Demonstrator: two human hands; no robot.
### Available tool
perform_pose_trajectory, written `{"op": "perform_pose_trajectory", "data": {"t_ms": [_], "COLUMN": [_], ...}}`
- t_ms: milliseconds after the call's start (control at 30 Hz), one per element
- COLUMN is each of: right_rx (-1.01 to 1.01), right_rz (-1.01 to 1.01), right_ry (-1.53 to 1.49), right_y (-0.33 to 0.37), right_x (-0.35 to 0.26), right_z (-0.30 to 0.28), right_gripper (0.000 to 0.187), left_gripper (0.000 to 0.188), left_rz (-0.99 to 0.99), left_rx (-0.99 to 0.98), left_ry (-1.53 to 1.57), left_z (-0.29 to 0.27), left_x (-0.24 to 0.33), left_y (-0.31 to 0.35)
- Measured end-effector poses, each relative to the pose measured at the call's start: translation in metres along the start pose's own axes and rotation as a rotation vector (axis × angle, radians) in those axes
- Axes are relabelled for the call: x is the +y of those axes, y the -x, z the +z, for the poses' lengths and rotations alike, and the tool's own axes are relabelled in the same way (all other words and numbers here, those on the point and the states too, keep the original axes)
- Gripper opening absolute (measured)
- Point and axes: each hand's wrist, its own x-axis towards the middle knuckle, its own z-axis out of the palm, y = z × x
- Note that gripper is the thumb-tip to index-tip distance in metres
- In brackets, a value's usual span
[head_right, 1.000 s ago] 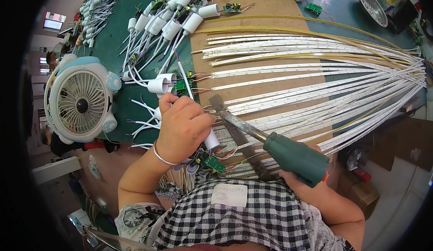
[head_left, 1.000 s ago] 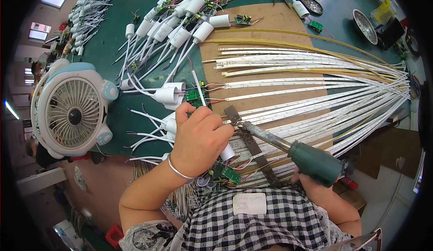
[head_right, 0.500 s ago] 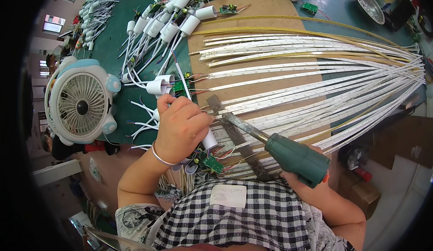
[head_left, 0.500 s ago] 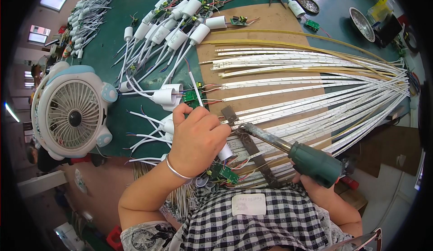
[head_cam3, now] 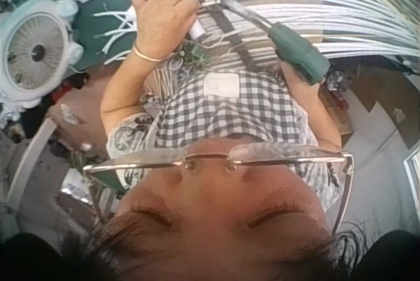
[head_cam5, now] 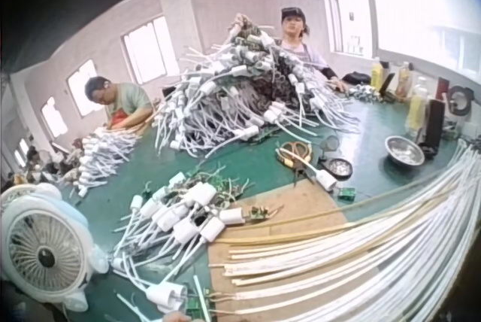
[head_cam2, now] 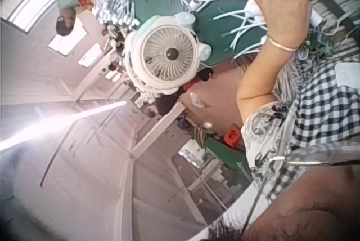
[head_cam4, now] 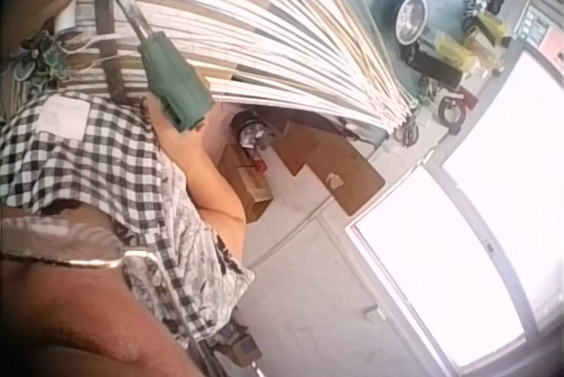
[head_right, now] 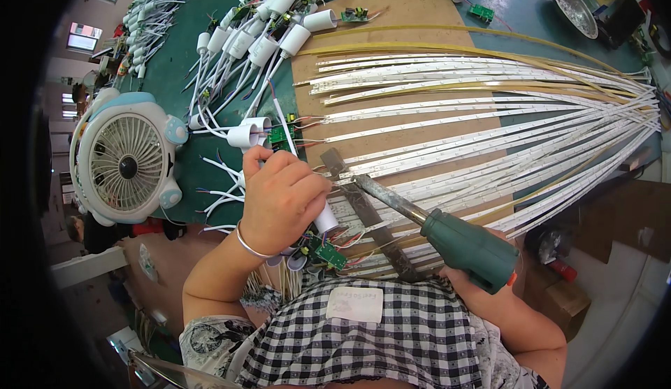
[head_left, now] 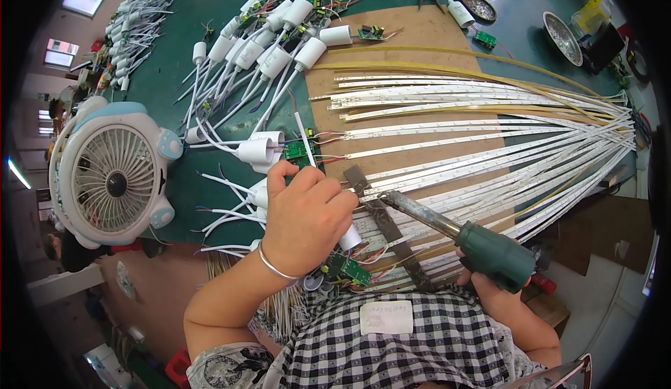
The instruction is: The recorder uses a soldering tool or heat-bonding gun to attach electrical components and wires to LED strip housing units at a factory workstation.
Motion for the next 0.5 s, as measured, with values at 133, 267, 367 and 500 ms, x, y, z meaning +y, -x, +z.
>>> {"op": "perform_pose_trajectory", "data": {"t_ms": [133, 267, 367, 500], "right_rx": [0.040, 0.046, -0.028, 0.033], "right_rz": [-0.121, -0.159, -0.228, -0.044], "right_ry": [0.082, 0.054, 0.066, -0.165], "right_y": [0.002, 0.003, 0.001, 0.001], "right_x": [0.016, 0.020, 0.019, 0.003], "right_z": [0.001, 0.001, -0.002, 0.004], "right_gripper": [0.034, 0.035, 0.036, 0.036], "left_gripper": [0.013, 0.015, 0.017, 0.019], "left_rz": [0.013, 0.017, 0.002, 0.002], "left_rx": [0.028, 0.087, 0.115, 0.104], "left_ry": [0.003, 0.056, 0.089, 0.090], "left_z": [0.002, 0.005, 0.006, 0.006], "left_x": [-0.001, 0.000, 0.000, 0.000], "left_y": [-0.002, -0.003, -0.004, -0.005]}}
